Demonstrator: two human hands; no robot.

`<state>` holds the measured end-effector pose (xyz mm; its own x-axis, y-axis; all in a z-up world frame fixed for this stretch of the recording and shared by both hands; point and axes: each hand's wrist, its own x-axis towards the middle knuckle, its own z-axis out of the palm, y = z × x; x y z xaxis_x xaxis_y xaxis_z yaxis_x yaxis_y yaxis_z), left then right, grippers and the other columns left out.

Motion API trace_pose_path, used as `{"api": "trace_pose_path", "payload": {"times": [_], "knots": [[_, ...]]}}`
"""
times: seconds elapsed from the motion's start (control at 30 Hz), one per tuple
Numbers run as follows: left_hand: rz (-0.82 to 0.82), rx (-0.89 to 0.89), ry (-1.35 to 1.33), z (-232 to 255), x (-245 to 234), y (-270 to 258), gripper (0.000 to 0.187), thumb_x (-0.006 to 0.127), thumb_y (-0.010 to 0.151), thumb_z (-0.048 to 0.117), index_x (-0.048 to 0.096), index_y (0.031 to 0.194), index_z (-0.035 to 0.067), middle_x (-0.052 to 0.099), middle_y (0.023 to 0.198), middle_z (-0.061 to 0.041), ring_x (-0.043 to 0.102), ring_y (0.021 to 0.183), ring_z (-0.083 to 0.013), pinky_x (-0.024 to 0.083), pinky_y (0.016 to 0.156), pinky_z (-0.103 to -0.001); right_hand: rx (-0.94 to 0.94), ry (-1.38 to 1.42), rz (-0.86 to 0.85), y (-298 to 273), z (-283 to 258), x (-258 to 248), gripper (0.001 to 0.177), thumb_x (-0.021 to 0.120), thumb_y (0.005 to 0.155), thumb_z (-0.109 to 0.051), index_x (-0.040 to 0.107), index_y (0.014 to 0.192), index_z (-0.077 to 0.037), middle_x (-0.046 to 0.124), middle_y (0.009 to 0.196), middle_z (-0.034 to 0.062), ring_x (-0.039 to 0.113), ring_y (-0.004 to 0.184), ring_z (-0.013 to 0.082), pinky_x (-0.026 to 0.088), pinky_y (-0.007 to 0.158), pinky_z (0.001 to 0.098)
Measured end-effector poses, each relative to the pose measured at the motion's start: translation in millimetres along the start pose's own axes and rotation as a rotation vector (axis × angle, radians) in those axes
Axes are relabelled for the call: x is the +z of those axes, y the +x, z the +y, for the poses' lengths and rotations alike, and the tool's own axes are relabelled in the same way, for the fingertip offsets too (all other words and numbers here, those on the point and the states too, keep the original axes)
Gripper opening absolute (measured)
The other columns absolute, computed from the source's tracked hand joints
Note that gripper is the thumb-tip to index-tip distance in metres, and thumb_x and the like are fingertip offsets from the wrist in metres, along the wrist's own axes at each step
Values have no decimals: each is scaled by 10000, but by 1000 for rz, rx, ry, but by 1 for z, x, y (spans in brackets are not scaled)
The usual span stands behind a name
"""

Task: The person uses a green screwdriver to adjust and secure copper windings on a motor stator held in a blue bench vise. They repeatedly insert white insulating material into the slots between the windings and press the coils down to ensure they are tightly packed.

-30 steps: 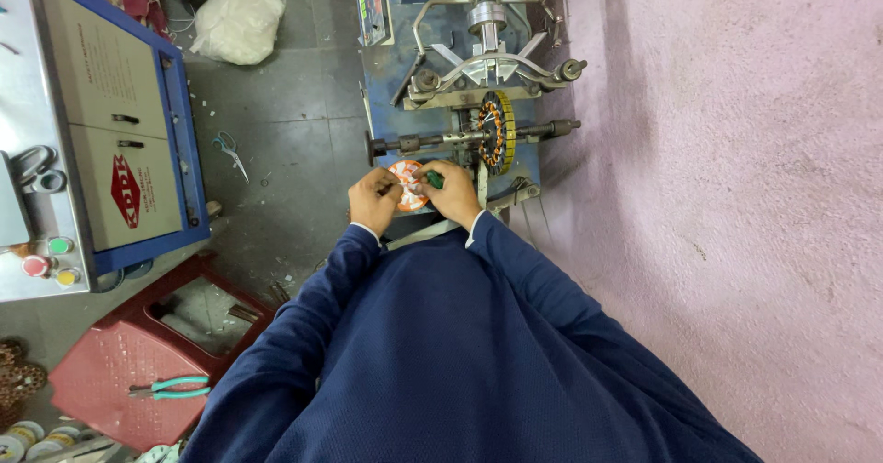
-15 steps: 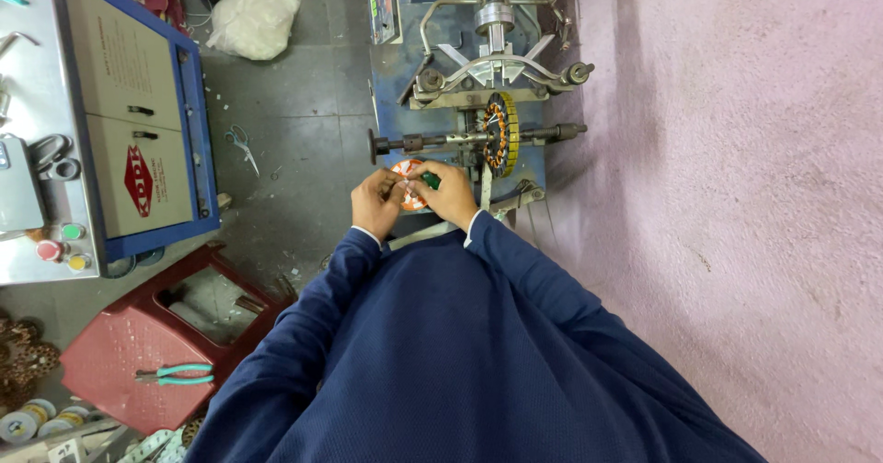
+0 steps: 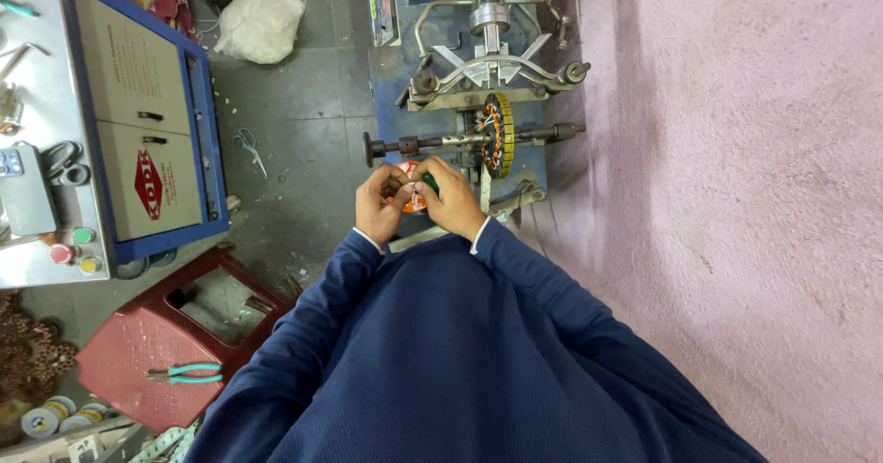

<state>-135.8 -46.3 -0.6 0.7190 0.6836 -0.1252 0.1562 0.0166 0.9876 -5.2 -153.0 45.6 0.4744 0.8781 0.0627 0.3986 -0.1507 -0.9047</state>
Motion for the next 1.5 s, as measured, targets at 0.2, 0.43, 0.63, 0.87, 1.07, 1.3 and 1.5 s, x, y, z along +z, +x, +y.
{"api": "trace_pose_path", "payload": {"times": [0.2, 0.43, 0.63, 0.87, 1.07, 1.3, 1.5], "knots": [[-36, 6, -13, -1, 4, 1, 119, 730, 890, 16, 639, 968, 21, 684, 812, -42, 648, 723, -101, 526, 667, -264, 15, -19, 14, -4, -2, -4, 120, 647, 917, -12, 576, 1013, -22, 618, 987, 150, 638, 963, 372, 507, 848, 419], [79, 83, 430, -40, -8, 3, 260, 758, 781, 42, 678, 1027, 71, 648, 915, -107, 668, 735, -268, 551, 684, -361, 115, -141, 75, -7, 36, 9, 166, 735, 827, -41, 633, 958, -33, 714, 931, 144, 700, 944, 368, 542, 848, 414], [55, 140, 534, -60, -16, 2, 182, 762, 821, 98, 724, 998, 115, 612, 991, -99, 654, 826, -305, 543, 744, -410, 129, -227, 33, -9, 55, 19, 160, 744, 848, -51, 663, 986, -54, 759, 960, 135, 698, 929, 379, 531, 865, 458], [79, 154, 544, -72, -13, 2, 122, 733, 854, 94, 728, 975, 113, 606, 1031, -108, 655, 880, -319, 540, 766, -428, 190, -298, 13, -4, 55, 28, 161, 718, 892, -98, 720, 1052, -85, 729, 993, 139, 693, 899, 366, 553, 800, 451], [53, 169, 549, -75, -14, 3, 108, 716, 863, 73, 720, 967, 102, 603, 1036, -103, 655, 924, -332, 541, 784, -434, 115, -435, -18, 6, 52, 42, 194, 721, 864, -118, 736, 1056, -93, 707, 957, 121, 685, 865, 366, 540, 747, 473], [44, 211, 507, -72, -19, 2, 109, 692, 868, 46, 708, 972, 75, 583, 1021, -138, 639, 942, -362, 538, 820, -450, 115, -433, -4, 14, 58, 60, 137, 749, 866, -136, 707, 984, -81, 714, 934, 111, 694, 841, 343, 538, 725, 459], [42, 193, 371, -38, -27, 3, 168, 744, 907, 122, 685, 1034, 29, 602, 1002, -151, 646, 884, -364, 531, 778, -430, 144, -330, -1, 13, 39, 52, 153, 751, 863, -90, 693, 1000, -53, 687, 939, 146, 689, 818, 346, 536, 720, 443]]}}
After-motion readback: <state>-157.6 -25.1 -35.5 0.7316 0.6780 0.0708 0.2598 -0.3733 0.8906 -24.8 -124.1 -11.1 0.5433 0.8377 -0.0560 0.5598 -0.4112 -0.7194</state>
